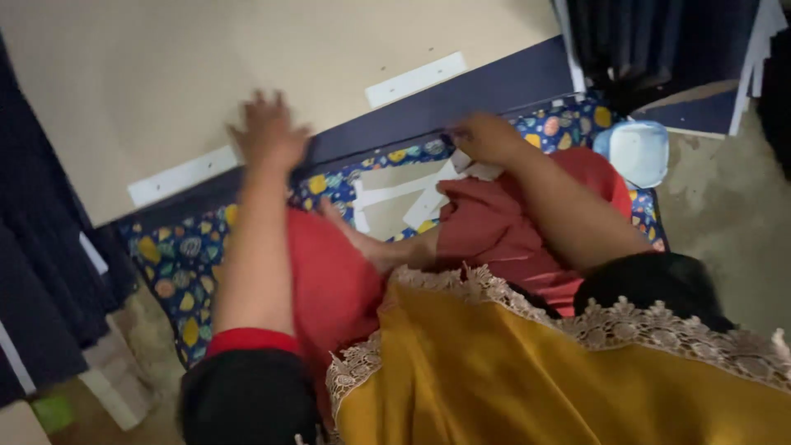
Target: The person sits on a mat and assembles paper packages by folding a dark blue sheet with gold lettering over a white insert. They apply a white paste to the edges of the insert using a small stick, then fold and press the blue sheet to adhere it, repeating the process for multiple units.
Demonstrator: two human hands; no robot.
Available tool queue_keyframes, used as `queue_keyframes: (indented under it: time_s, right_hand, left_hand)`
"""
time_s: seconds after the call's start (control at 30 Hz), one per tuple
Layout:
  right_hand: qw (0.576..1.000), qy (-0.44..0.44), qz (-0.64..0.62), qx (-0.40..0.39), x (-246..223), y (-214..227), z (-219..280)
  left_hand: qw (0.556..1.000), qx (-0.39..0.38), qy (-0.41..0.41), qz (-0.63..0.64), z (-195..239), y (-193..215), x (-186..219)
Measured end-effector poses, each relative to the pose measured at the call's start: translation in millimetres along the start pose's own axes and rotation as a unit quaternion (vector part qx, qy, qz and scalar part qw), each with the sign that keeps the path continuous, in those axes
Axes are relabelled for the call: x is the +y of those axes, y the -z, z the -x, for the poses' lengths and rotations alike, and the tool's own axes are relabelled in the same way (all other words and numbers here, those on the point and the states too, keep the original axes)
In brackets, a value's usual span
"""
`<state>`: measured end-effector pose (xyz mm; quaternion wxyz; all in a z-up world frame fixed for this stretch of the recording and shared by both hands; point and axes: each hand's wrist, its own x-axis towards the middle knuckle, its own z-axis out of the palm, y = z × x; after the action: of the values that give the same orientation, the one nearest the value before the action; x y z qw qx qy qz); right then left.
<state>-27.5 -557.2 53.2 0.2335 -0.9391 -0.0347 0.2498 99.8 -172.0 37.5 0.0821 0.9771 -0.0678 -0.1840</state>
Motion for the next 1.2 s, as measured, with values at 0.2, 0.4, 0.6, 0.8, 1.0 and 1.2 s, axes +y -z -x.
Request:
queue_keyframes:
  time_s: [0.2,0.4,0.6,0.8,1.0,1.2]
  right_hand:
    - [0.978,-0.054,0.015,0.202,75.9,-24.4,-60.4]
    - [0.936,-0.084,0.017,0.340,88.6,2.9,-80.9]
    - [0.956,-0.169,0.038,0.236,69.6,9.9,-91.4]
    - [0.963,-0.066,0.099,0.243,30.2,-13.4,-84.4]
    - [0.930,0.128,-0.059,0.339,30.6,-16.4,-91.4]
    - [0.961,0.082,-0.045,0.260,63.3,-45.2,-107.1]
  left_hand:
    - [0.996,-0.051,-0.072,0.000,21.6,-26.6,160.1]
    - [0.997,0.015,-0.062,-0.030,11.6,-53.1,160.5]
    - [0.990,0.073,-0.120,-0.033,-39.4,-36.8,142.3]
    - [0.993,0.104,-0.019,-0.059,-76.2,-22.3,129.4]
    - [0.985,0.094,-0.143,-0.036,-18.1,-23.2,180.2]
    - [0.970,0.002,-0.243,0.024,8.2,-71.5,206.6]
